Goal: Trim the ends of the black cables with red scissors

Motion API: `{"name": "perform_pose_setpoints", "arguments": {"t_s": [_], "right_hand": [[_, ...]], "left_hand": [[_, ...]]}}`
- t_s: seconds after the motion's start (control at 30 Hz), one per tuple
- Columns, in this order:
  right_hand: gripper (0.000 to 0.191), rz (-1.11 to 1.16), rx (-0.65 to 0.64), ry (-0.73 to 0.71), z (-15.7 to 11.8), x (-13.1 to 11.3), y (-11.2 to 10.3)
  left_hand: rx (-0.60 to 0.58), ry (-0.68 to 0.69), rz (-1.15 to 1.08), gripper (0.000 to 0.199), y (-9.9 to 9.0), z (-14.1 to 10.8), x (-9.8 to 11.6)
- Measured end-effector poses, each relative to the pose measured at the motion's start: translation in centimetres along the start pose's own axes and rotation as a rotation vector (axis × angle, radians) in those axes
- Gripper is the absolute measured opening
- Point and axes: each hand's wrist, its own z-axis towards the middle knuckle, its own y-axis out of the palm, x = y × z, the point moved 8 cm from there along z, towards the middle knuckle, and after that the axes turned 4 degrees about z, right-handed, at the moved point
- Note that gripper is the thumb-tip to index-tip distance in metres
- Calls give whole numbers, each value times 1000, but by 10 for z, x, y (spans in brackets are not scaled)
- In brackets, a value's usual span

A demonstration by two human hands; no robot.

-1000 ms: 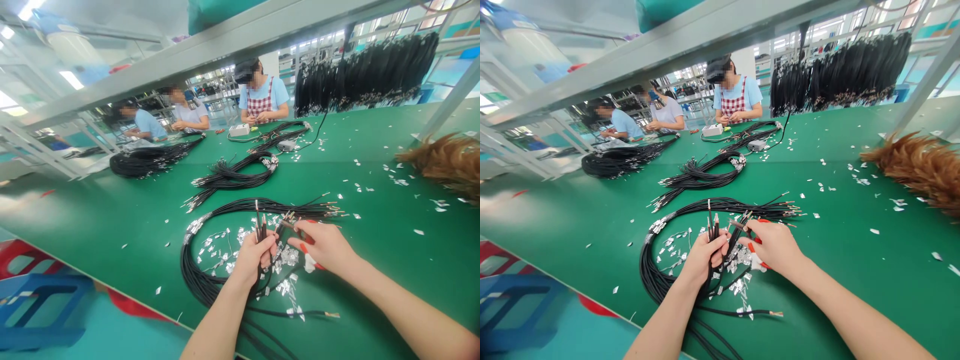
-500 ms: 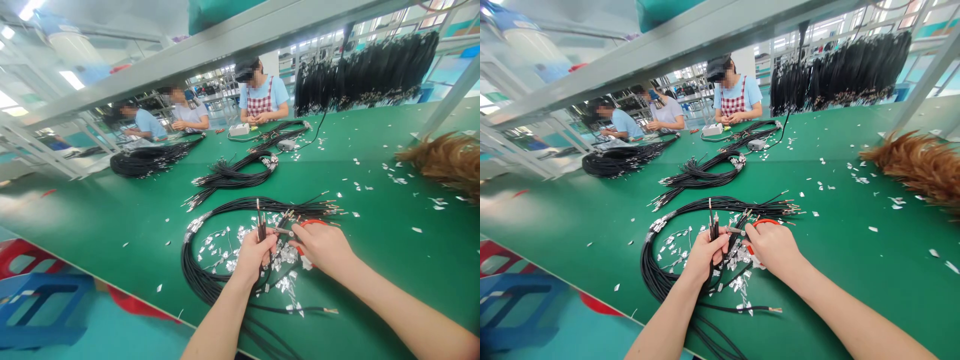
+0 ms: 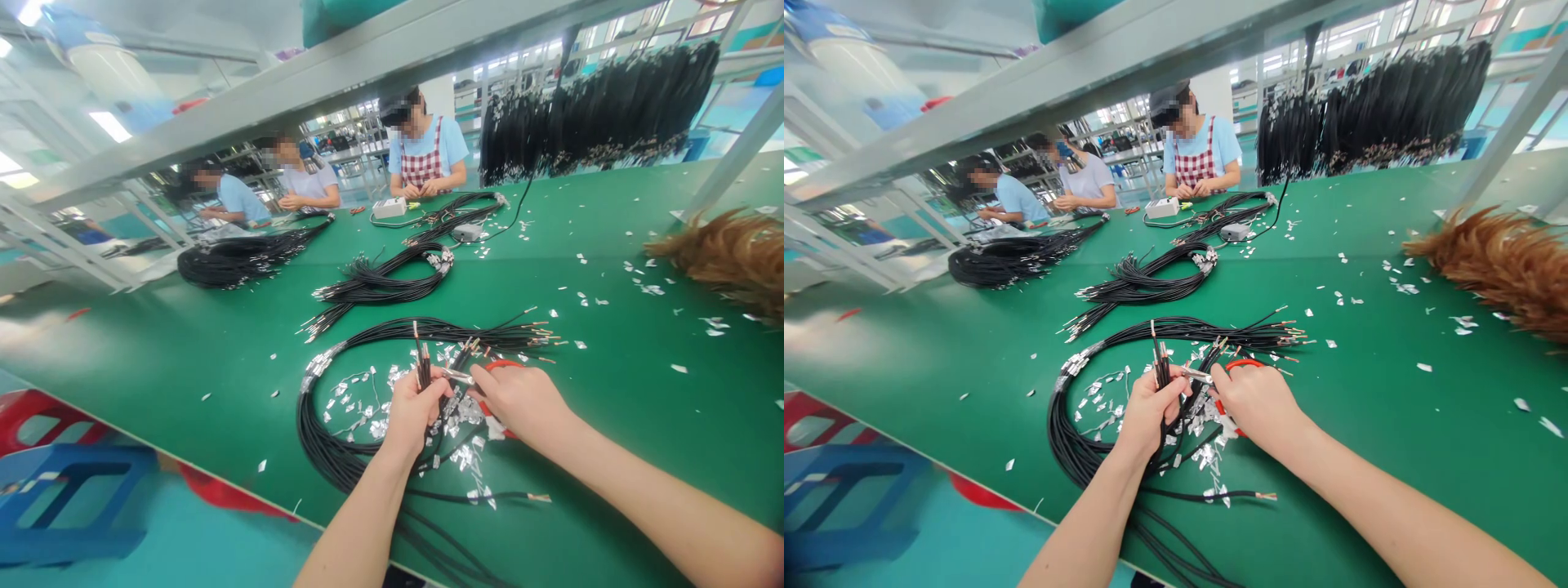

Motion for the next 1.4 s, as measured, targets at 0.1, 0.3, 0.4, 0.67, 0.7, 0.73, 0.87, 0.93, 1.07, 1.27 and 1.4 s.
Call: {"name": "perform_pose_setpoints", "arguments": {"t_s": [0.1, 0.3, 0.4, 0.67, 0.7, 0.73, 0.87, 0.93, 1.07, 1.27, 1.4], "right_hand": [[17, 0, 20, -5, -2, -2, -2], [8, -35, 22, -4, -2, -6, -3], [8, -18, 24, 0, 0, -7, -4], [16, -50, 33, -24, 4, -10, -8], [17, -49, 25, -23, 5, -9, -6], [17, -42, 18, -21, 5, -7, -5], [15, 60, 46, 34, 6, 3, 3], [22, 131, 102, 81, 5, 10, 4], [25, 171, 153, 113, 4, 15, 1], [22, 80, 155, 49, 8, 5, -4], [24, 30, 191, 22, 10, -1, -7]], "left_hand": [[-17, 8, -10, 20, 0, 1, -1], [50, 51, 27, 17, -4, -2, 3], [87, 76, 33, 17, -6, -4, 8], [86, 36, -7, 25, -8, -1, 4], [72, 30, -15, 26, -7, 0, 4], [55, 23, -24, 26, -6, 1, 3], [22, -5, -34, 27, -6, 3, 2], [16, -31, -52, 28, -7, 4, 1], [-61, -103, -139, 28, -3, 6, -3], [-157, -189, -217, 26, 2, 4, -6], [-148, -210, -220, 28, 2, 3, -6]]}}
